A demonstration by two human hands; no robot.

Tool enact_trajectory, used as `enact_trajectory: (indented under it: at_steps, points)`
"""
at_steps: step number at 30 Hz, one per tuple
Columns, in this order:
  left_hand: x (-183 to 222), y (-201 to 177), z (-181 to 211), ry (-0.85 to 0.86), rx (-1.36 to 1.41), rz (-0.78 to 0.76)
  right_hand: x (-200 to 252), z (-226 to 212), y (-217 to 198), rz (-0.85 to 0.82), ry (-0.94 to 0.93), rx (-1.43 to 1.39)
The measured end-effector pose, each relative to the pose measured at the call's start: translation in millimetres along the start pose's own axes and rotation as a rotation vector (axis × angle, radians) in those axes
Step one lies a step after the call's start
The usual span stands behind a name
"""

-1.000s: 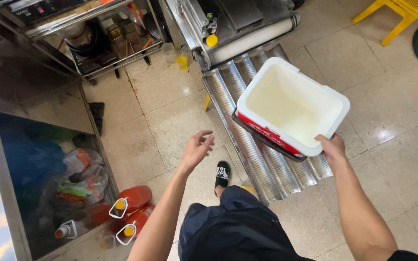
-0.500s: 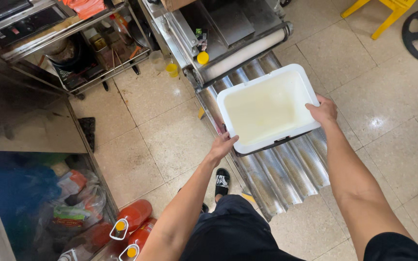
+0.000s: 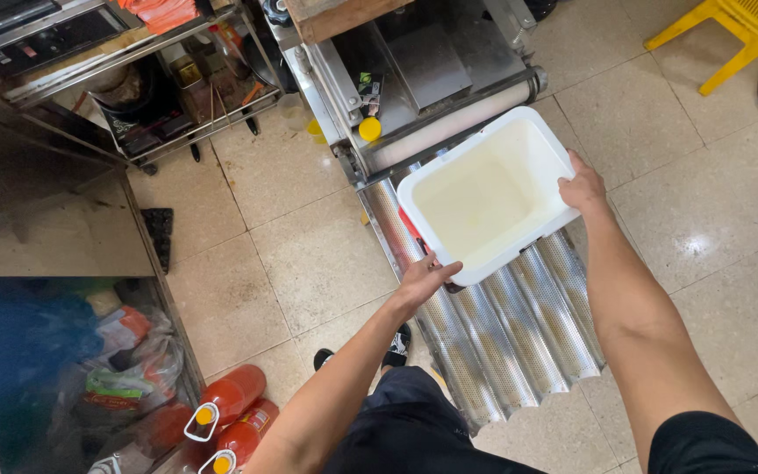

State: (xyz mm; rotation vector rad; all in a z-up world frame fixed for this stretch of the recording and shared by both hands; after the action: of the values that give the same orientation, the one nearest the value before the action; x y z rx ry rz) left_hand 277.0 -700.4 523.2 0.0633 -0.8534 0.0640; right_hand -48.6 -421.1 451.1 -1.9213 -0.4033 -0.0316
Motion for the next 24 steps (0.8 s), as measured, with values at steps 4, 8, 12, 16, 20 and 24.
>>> enact_trajectory:
  at_steps: [4,8,12,16,20,24]
  points:
    - [-19.9,-19.0,-4.4,0.048,-0.015,-0.027,6.8,-22.9,-9.3,-0.075,0.094,0.060]
    - [-34.9,-57.9,-4.9,0.128,0.036,0.008,12.8,-66.6,-24.1,0.015,0.136,0.243]
    - [-22.3,-130.9,6.1,0.225,0.196,0.056,0.1,-139.5,-20.3,0.279,-0.212,0.190]
    - [17.1,-225.6,3.8,0.330,0.317,0.122,-8.1,-245.4,5.6,0.171,-0.393,0.106]
    - [45.2,-322.7,-15.1,0.390,0.391,0.280,5.2,-368.9,58.9,-0.056,-0.587,-0.171]
    - [61.7,-416.6,-28.9,0.517,0.450,0.411,27.0,-518.9,122.6,-0.375,-0.735,-0.339]
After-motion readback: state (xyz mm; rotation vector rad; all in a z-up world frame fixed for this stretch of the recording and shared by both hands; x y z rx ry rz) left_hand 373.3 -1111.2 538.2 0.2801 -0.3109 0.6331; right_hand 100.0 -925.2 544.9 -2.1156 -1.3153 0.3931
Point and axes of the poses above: each hand's wrist, its own x-axis away from the middle knuckle, its own y-axis out of the palm, z = x × y, the point moved 3 cm from there along -x, towards the middle knuckle, and after that the axes turned 9 degrees about -y, right-handed, at the moved point
